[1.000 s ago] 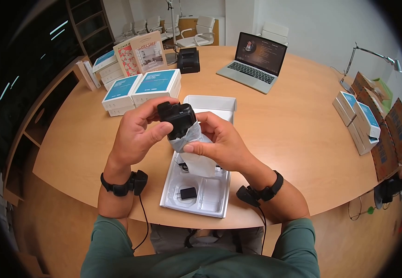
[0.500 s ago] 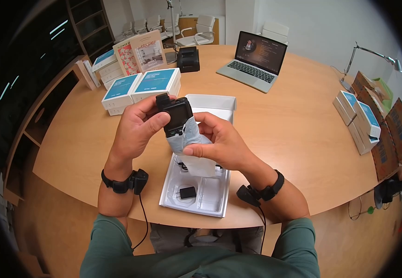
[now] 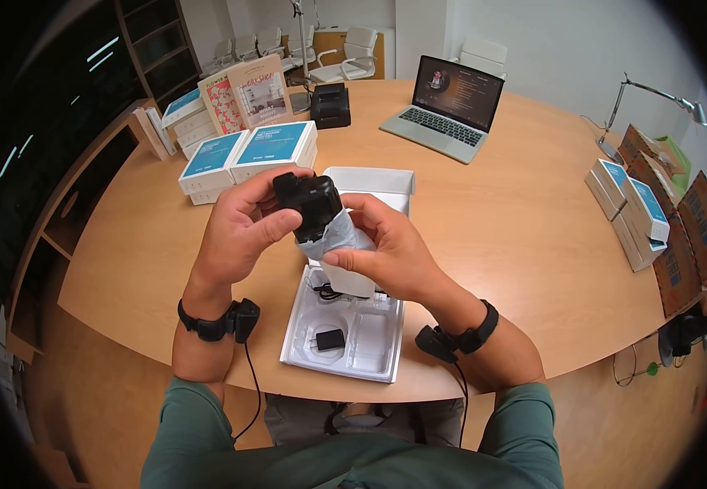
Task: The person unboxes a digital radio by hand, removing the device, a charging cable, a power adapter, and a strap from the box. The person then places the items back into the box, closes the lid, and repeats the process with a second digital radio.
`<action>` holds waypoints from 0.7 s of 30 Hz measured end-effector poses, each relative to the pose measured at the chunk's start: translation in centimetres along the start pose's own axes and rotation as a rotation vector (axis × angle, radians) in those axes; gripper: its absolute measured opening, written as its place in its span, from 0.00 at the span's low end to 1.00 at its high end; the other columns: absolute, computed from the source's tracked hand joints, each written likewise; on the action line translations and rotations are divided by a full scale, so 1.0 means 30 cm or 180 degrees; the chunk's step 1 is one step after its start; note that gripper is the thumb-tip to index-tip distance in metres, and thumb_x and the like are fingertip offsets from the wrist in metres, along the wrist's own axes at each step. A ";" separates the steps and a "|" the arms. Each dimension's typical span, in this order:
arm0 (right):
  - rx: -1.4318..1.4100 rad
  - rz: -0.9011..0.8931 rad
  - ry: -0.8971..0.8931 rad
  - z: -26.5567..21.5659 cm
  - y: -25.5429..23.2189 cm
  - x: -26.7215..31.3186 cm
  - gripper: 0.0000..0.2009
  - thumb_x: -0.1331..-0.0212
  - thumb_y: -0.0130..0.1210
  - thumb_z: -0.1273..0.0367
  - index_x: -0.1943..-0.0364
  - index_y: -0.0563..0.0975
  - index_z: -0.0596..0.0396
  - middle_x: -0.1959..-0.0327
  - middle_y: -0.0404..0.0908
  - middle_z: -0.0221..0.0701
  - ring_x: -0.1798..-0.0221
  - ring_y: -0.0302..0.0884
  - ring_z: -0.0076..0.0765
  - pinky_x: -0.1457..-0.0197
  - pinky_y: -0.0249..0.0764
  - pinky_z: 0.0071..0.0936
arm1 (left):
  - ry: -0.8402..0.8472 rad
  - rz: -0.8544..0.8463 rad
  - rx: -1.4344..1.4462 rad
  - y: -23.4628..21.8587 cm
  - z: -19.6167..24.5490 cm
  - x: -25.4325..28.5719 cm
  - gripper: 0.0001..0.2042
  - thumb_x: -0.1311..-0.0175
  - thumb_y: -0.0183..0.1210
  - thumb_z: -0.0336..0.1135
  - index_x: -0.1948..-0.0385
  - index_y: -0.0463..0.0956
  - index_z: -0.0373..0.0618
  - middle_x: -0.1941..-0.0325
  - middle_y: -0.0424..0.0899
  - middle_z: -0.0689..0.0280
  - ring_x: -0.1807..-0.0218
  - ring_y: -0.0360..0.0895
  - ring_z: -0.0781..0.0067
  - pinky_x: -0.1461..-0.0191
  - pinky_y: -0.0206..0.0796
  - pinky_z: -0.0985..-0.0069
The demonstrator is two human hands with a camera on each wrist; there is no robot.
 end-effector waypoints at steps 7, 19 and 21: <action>0.0401 0.0296 -0.0224 0.019 -0.003 0.001 0.30 0.34 0.74 0.78 0.30 0.73 0.53 0.39 0.88 0.34 0.37 0.86 0.29 0.31 0.80 0.32 | 0.0263 -0.0256 -0.0532 0.005 0.021 0.011 0.29 0.31 0.74 0.30 0.29 0.77 0.36 0.34 0.86 0.61 0.32 0.82 0.69 0.23 0.71 0.65; 0.0832 0.0355 -0.0455 0.007 -0.011 0.005 0.28 0.35 0.74 0.78 0.32 0.75 0.55 0.39 0.89 0.36 0.37 0.86 0.30 0.32 0.81 0.32 | 0.1242 -0.0259 -0.1822 0.024 0.053 0.019 0.24 0.38 0.72 0.25 0.38 0.84 0.43 0.37 0.88 0.55 0.36 0.86 0.62 0.27 0.74 0.67; 0.0783 0.0368 -0.0394 0.008 -0.006 0.007 0.29 0.35 0.74 0.78 0.31 0.76 0.56 0.39 0.89 0.36 0.37 0.86 0.30 0.32 0.82 0.32 | 0.1327 -0.0251 -0.1983 0.017 0.053 0.019 0.24 0.40 0.71 0.25 0.39 0.85 0.44 0.38 0.89 0.54 0.37 0.87 0.61 0.28 0.76 0.67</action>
Point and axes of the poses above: each hand's wrist, its own x-axis away from the middle knuckle, its own y-axis out of the palm, z = x × y, the point moved 1 cm from there along -x, towards the middle knuckle
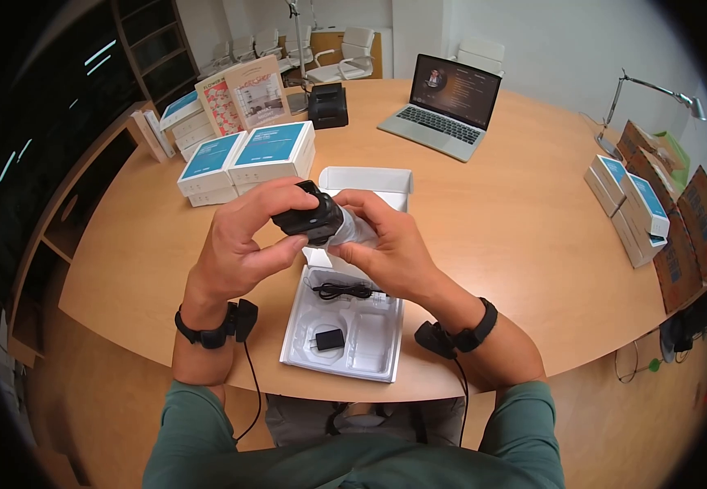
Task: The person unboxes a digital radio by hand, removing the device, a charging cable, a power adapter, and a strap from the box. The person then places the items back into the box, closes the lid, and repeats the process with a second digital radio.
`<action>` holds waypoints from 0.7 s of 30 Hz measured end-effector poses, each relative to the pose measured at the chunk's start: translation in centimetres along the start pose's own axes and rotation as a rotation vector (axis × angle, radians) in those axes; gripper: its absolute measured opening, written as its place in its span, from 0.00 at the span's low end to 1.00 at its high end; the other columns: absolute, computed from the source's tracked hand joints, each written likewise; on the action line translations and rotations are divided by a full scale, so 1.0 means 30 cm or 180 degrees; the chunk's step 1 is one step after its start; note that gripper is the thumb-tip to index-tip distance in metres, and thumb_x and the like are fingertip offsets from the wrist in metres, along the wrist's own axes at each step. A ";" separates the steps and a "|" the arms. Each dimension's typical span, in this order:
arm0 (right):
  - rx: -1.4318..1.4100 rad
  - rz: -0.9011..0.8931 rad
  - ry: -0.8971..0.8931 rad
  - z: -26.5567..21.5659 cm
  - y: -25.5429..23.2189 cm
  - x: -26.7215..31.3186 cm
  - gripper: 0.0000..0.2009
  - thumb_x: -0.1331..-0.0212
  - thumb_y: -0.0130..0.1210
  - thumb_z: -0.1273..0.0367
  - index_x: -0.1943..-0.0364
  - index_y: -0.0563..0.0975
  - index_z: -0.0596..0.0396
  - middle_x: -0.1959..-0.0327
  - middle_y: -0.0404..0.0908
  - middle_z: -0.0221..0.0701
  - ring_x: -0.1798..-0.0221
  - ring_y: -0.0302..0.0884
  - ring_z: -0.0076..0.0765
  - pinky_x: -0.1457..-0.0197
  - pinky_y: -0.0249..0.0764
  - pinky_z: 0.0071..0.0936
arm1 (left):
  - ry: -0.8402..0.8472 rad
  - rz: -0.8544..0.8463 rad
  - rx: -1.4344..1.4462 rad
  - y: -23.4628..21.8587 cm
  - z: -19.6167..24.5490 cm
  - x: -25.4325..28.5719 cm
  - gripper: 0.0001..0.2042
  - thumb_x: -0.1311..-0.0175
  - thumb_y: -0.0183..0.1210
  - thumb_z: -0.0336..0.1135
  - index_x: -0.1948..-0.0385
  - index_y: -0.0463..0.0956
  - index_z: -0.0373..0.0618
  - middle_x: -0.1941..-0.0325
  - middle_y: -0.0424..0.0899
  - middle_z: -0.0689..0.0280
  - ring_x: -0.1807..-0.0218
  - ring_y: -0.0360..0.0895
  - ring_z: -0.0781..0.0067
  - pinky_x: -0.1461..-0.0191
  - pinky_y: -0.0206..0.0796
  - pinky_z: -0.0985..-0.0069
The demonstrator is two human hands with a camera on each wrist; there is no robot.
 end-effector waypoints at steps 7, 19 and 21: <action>0.0286 -0.0183 -0.0017 -0.029 0.001 0.002 0.30 0.36 0.75 0.75 0.29 0.77 0.58 0.43 0.90 0.37 0.40 0.87 0.30 0.33 0.82 0.32 | -0.0243 0.0040 0.0382 0.005 -0.071 0.015 0.22 0.36 0.68 0.28 0.39 0.83 0.41 0.43 0.90 0.57 0.44 0.89 0.64 0.36 0.80 0.67; 0.0270 -0.0264 0.0158 -0.030 -0.008 -0.002 0.31 0.36 0.76 0.70 0.29 0.77 0.59 0.47 0.92 0.40 0.43 0.90 0.32 0.36 0.83 0.33 | -0.0603 0.0119 0.0907 0.018 -0.101 0.007 0.21 0.29 0.65 0.31 0.36 0.79 0.40 0.47 0.88 0.61 0.48 0.87 0.71 0.37 0.80 0.70; 0.0309 -0.0212 0.0074 -0.025 -0.009 -0.003 0.31 0.36 0.76 0.70 0.29 0.78 0.59 0.46 0.91 0.40 0.43 0.90 0.33 0.36 0.84 0.33 | -0.0620 0.0179 0.1091 0.023 -0.104 0.007 0.22 0.29 0.64 0.31 0.34 0.77 0.40 0.46 0.87 0.61 0.48 0.86 0.72 0.37 0.80 0.70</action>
Point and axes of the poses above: each hand's wrist, its own x-axis away from the middle knuckle, its own y-axis out of the palm, z = x × y, the point moved 1 cm from there along -x, towards the middle knuckle
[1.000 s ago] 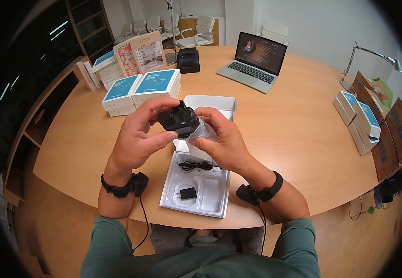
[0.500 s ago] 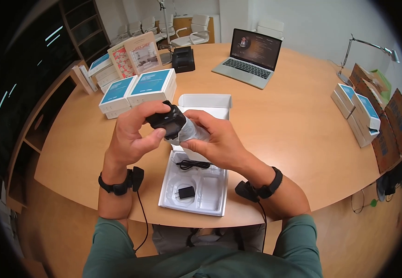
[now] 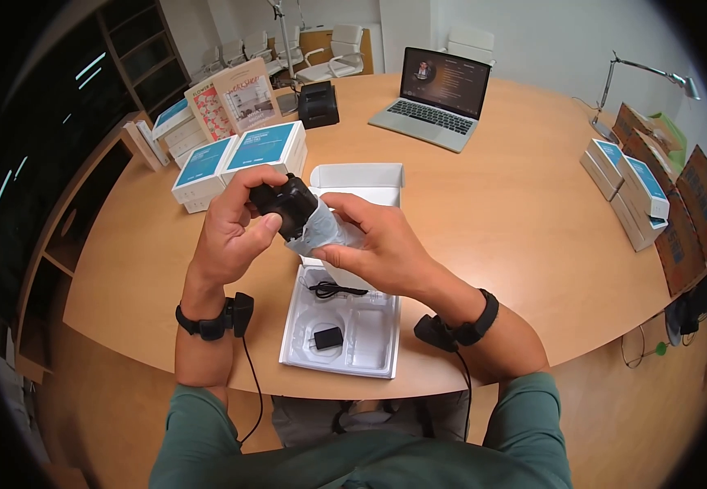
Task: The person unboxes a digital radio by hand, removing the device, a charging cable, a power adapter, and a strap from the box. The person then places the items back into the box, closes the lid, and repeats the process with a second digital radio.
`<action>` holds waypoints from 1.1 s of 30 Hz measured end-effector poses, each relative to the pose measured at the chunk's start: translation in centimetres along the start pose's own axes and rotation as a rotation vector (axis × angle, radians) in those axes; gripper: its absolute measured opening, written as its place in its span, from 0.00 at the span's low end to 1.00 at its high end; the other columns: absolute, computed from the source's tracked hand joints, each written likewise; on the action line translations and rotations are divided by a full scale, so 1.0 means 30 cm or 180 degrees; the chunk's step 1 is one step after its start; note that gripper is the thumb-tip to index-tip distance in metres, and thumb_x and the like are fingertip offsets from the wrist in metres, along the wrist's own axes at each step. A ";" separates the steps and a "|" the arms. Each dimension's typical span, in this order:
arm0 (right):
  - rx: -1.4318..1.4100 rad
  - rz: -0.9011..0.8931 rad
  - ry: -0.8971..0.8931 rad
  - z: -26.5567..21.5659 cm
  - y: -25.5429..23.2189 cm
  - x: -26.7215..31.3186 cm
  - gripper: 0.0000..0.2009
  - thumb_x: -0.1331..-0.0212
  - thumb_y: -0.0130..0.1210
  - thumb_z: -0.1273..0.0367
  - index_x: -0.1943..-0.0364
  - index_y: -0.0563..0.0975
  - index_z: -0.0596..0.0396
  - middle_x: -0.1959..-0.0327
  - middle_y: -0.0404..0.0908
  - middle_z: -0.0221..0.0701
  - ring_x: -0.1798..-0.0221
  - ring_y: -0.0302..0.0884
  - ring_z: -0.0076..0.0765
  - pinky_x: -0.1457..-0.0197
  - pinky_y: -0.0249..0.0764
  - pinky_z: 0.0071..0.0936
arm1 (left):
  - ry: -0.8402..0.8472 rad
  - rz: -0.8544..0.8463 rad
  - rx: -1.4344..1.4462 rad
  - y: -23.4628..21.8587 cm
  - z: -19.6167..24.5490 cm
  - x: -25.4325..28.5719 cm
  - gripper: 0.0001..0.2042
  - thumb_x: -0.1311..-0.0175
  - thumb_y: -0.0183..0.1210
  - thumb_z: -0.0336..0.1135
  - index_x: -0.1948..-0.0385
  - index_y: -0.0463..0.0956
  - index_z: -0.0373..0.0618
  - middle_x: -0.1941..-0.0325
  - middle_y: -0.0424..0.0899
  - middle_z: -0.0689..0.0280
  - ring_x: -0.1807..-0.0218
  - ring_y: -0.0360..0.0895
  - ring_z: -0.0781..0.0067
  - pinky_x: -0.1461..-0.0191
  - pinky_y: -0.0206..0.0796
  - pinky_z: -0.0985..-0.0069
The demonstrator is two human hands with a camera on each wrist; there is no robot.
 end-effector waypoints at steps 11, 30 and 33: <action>0.0854 0.0447 -0.0519 0.007 -0.014 -0.004 0.29 0.41 0.74 0.74 0.33 0.80 0.56 0.42 0.90 0.43 0.43 0.91 0.49 0.37 0.84 0.39 | 0.0184 0.0019 -0.0555 0.011 0.039 -0.004 0.32 0.38 0.69 0.27 0.28 0.74 0.40 0.42 0.87 0.58 0.41 0.86 0.67 0.31 0.78 0.68; 0.0463 0.0486 -0.0513 0.024 -0.003 -0.008 0.25 0.39 0.71 0.79 0.37 0.81 0.53 0.49 0.91 0.38 0.50 0.91 0.38 0.44 0.84 0.34 | 0.0466 -0.0161 -0.1099 0.034 0.111 0.005 0.32 0.41 0.75 0.26 0.31 0.79 0.43 0.37 0.89 0.54 0.37 0.88 0.53 0.32 0.78 0.64; 0.0408 0.0471 -0.0491 0.025 -0.001 -0.008 0.25 0.39 0.72 0.78 0.37 0.80 0.53 0.50 0.90 0.38 0.50 0.90 0.38 0.43 0.84 0.34 | 0.0445 -0.0138 -0.1065 0.038 0.107 0.007 0.34 0.45 0.77 0.24 0.32 0.81 0.43 0.37 0.89 0.59 0.37 0.87 0.62 0.32 0.78 0.65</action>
Point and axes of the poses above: each hand's wrist, its own x-axis away from the middle knuckle, its own y-axis out of the palm, z = x × y, the point moved 1 cm from there along -x, towards the middle knuckle
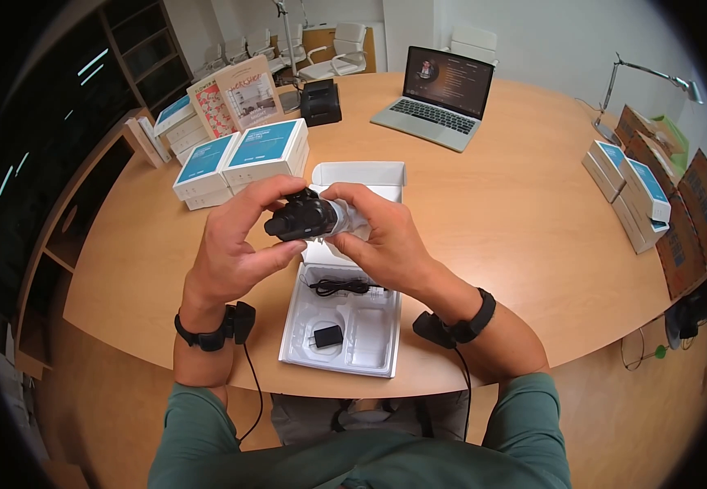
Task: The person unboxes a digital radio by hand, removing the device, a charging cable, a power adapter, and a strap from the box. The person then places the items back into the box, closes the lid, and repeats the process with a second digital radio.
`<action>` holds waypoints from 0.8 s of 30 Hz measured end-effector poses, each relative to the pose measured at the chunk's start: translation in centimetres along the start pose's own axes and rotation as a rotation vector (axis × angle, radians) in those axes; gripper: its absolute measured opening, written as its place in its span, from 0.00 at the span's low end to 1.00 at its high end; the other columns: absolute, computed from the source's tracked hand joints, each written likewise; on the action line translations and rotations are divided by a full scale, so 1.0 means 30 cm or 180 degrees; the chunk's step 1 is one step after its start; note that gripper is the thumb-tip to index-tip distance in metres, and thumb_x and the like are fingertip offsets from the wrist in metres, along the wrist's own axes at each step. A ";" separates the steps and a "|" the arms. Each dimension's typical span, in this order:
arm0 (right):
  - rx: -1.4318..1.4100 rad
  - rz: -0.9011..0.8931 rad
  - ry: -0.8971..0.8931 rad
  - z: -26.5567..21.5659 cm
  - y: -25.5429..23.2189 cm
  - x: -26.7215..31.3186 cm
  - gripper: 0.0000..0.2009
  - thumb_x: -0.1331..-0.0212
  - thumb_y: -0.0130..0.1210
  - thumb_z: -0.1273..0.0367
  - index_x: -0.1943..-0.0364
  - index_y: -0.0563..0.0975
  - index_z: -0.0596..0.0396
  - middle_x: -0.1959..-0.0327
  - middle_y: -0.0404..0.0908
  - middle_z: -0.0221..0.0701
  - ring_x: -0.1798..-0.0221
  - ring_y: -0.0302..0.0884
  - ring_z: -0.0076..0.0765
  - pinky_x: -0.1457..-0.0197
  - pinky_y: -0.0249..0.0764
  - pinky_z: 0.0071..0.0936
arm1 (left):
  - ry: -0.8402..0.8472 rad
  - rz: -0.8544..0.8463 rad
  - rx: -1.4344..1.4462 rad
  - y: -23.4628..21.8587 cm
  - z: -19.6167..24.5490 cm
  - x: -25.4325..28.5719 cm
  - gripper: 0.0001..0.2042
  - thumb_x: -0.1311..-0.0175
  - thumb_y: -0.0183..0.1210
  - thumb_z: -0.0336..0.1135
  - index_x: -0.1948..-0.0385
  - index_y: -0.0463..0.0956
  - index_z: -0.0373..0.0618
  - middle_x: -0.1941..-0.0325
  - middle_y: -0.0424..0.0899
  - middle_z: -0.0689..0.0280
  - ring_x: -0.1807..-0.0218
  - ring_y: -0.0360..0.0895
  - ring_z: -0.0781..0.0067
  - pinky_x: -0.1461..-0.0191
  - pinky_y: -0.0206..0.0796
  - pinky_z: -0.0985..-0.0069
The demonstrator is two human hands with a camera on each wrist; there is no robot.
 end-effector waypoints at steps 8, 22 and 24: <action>-0.0080 -0.0028 0.0032 0.013 0.008 0.005 0.26 0.39 0.73 0.77 0.36 0.79 0.54 0.49 0.90 0.37 0.49 0.90 0.37 0.42 0.83 0.33 | 0.0120 0.0021 -0.0098 0.003 0.000 0.001 0.34 0.46 0.79 0.25 0.32 0.81 0.43 0.37 0.89 0.56 0.38 0.88 0.58 0.35 0.80 0.63; -0.0022 -0.0084 0.0036 0.008 0.002 0.004 0.26 0.39 0.73 0.76 0.36 0.80 0.54 0.50 0.90 0.37 0.49 0.90 0.37 0.43 0.83 0.33 | 0.0002 -0.0012 -0.0067 -0.002 0.002 0.000 0.34 0.46 0.78 0.26 0.31 0.81 0.44 0.37 0.89 0.57 0.38 0.88 0.59 0.34 0.80 0.63; -0.0047 -0.0075 0.0021 0.007 0.004 0.003 0.26 0.39 0.73 0.76 0.36 0.80 0.54 0.50 0.90 0.37 0.49 0.90 0.36 0.43 0.83 0.33 | 0.0016 -0.0009 -0.0066 -0.003 0.003 0.000 0.34 0.46 0.78 0.26 0.32 0.81 0.44 0.37 0.89 0.58 0.38 0.88 0.59 0.33 0.79 0.64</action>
Point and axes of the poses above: each hand's wrist, its own x-axis away from the middle knuckle, its own y-axis out of the palm, z = x × y, the point moved 1 cm from there along -x, towards the middle knuckle
